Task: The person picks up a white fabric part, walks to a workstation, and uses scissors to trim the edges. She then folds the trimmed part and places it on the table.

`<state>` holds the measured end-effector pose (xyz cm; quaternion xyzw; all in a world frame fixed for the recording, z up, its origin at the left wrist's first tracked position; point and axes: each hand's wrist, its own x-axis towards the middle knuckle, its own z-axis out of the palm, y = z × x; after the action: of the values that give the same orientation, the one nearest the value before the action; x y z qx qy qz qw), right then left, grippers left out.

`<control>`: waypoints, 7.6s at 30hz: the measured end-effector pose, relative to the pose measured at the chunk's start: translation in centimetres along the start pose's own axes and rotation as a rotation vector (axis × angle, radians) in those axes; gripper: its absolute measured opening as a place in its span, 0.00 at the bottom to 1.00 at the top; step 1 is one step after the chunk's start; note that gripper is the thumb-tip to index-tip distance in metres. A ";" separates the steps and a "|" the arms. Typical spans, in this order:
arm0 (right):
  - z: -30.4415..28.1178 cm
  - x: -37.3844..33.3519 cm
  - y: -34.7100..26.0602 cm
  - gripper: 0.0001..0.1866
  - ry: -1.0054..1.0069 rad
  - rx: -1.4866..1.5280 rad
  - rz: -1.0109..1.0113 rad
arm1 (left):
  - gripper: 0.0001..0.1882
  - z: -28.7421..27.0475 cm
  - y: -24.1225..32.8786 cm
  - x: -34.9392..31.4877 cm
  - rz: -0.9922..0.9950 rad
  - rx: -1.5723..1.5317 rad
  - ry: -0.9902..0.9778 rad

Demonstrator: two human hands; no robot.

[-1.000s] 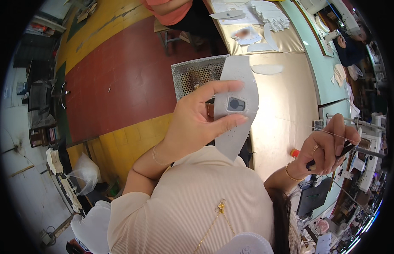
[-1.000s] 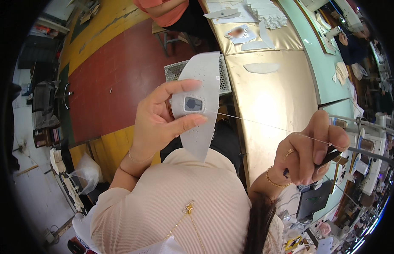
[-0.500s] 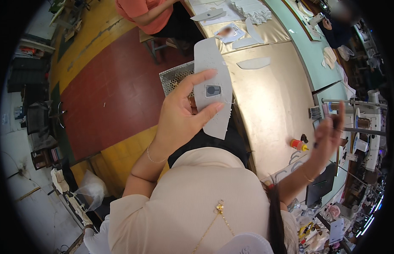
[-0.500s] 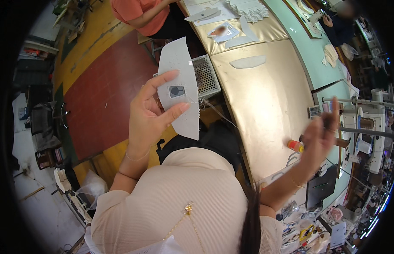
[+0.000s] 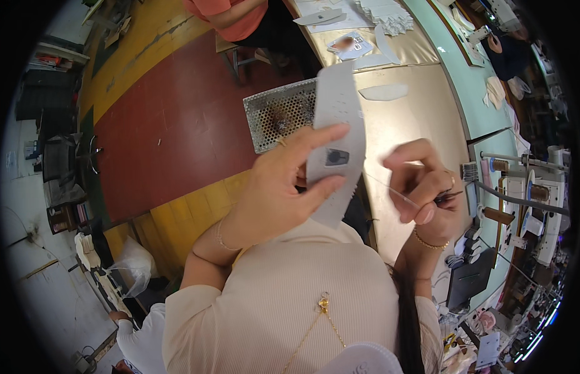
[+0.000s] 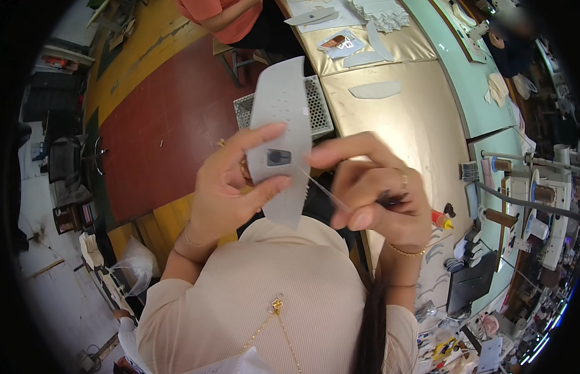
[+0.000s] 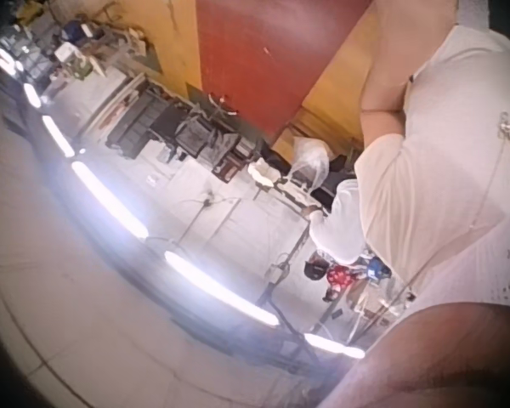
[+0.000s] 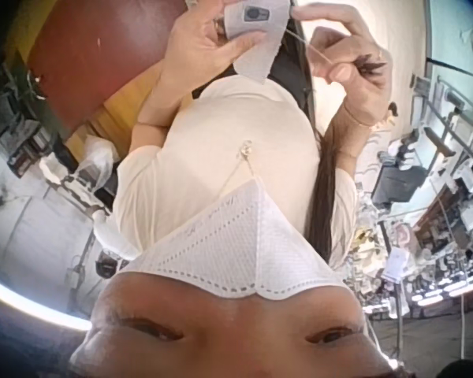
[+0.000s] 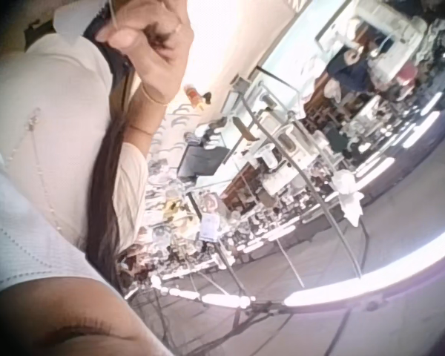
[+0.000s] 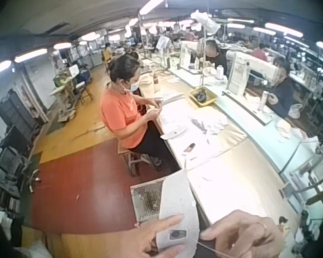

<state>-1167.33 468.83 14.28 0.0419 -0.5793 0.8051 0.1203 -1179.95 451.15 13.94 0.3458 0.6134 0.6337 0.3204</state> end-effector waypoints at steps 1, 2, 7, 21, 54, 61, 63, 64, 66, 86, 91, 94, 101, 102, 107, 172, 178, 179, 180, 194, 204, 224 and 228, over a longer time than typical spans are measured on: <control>0.4 0.8 -0.4 0.09 -0.073 -0.052 0.094 | 0.28 0.0 0.0 -0.2 -0.015 0.019 -0.002; 0.9 1.6 -0.8 0.09 -0.151 -0.109 0.183 | 0.28 -0.1 0.0 -0.3 -0.030 0.041 -0.008; -7.9 -2.0 -2.2 0.07 0.544 0.128 -0.234 | 0.29 -1.2 0.9 -1.7 -0.171 -0.082 0.044; -8.4 -3.7 1.8 0.11 0.812 -1.370 0.075 | 0.29 -0.7 0.7 -0.6 -0.061 -0.166 -0.015; 3.6 -0.6 -1.8 0.33 0.036 -1.302 -0.055 | 0.31 -1.2 1.5 -1.3 -0.062 -0.047 -0.023; 3.4 -0.1 -1.6 0.36 -0.055 -1.416 -0.115 | 0.30 -1.4 1.4 -1.5 -0.041 0.024 -0.012; 3.4 0.1 -1.6 0.36 -0.070 -1.428 -0.126 | 0.30 -1.3 1.3 -1.5 -0.018 0.044 0.004; 3.5 0.2 -1.7 0.36 -0.076 -1.435 -0.136 | 0.30 -1.3 1.2 -1.5 -0.006 0.053 0.008; 3.5 0.3 -1.7 0.36 -0.086 -1.447 -0.159 | 0.30 -1.4 2.1 -1.5 -0.077 0.043 -0.019; 4.0 1.4 -0.7 0.32 0.014 -1.147 -0.076 | 0.33 -1.1 1.7 -1.6 -0.110 0.182 -0.074; 4.0 1.3 -1.3 0.27 0.150 -1.052 -0.101 | 0.34 -0.9 1.5 -1.7 -0.103 0.088 -0.037; 4.5 0.9 -1.6 0.22 0.127 -0.983 -0.031 | 0.35 -0.7 0.3 -1.5 0.043 0.093 0.026; 4.4 0.9 -0.9 0.25 0.019 -1.063 0.004 | 0.35 -0.6 1.9 -1.3 -0.070 0.104 -0.049; 4.4 0.9 -0.9 0.24 0.044 -1.064 -0.017 | 0.35 -0.5 1.7 -1.3 -0.052 0.109 -0.049; 4.3 0.5 -1.4 0.21 0.205 -0.943 -0.080 | 0.37 -0.3 0.9 -1.4 0.004 0.084 -0.010; 1.8 -0.6 -1.0 0.26 0.244 -1.075 -0.132 | 0.28 0.3 2.0 -0.6 -0.146 -0.058 0.033; 2.4 -0.4 -0.9 0.22 0.142 -1.172 -0.027 | 0.28 0.1 2.1 -0.5 -0.126 -0.019 0.011; 2.4 -0.3 -1.0 0.22 0.126 -1.195 -0.035 | 0.28 0.0 2.1 -0.6 -0.126 0.000 0.004; 2.5 -0.3 -1.0 0.22 0.122 -1.200 -0.012 | 0.28 -0.1 2.2 -0.6 -0.126 0.019 -0.002; 3.0 -0.2 -1.0 0.24 0.171 -1.018 0.014 | 0.28 -0.3 2.2 -0.9 -0.176 -0.109 0.028; 2.5 -0.2 0.1 0.24 0.217 -1.081 -0.080 | 0.28 -0.9 1.6 -1.4 -0.086 0.173 -0.026; 3.3 -0.6 1.5 0.25 0.239 -1.092 -0.091 | 0.28 -1.1 1.1 -1.5 -0.041 -0.029 0.020; 2.9 -1.1 1.6 0.16 0.463 -0.796 -0.124 | 0.28 -0.9 1.7 -1.4 -0.085 -0.118 0.052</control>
<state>-1166.91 465.47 13.50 -0.1538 -0.7977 0.4995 0.3009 -1179.94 449.41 15.56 0.2832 0.5972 0.6634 0.3509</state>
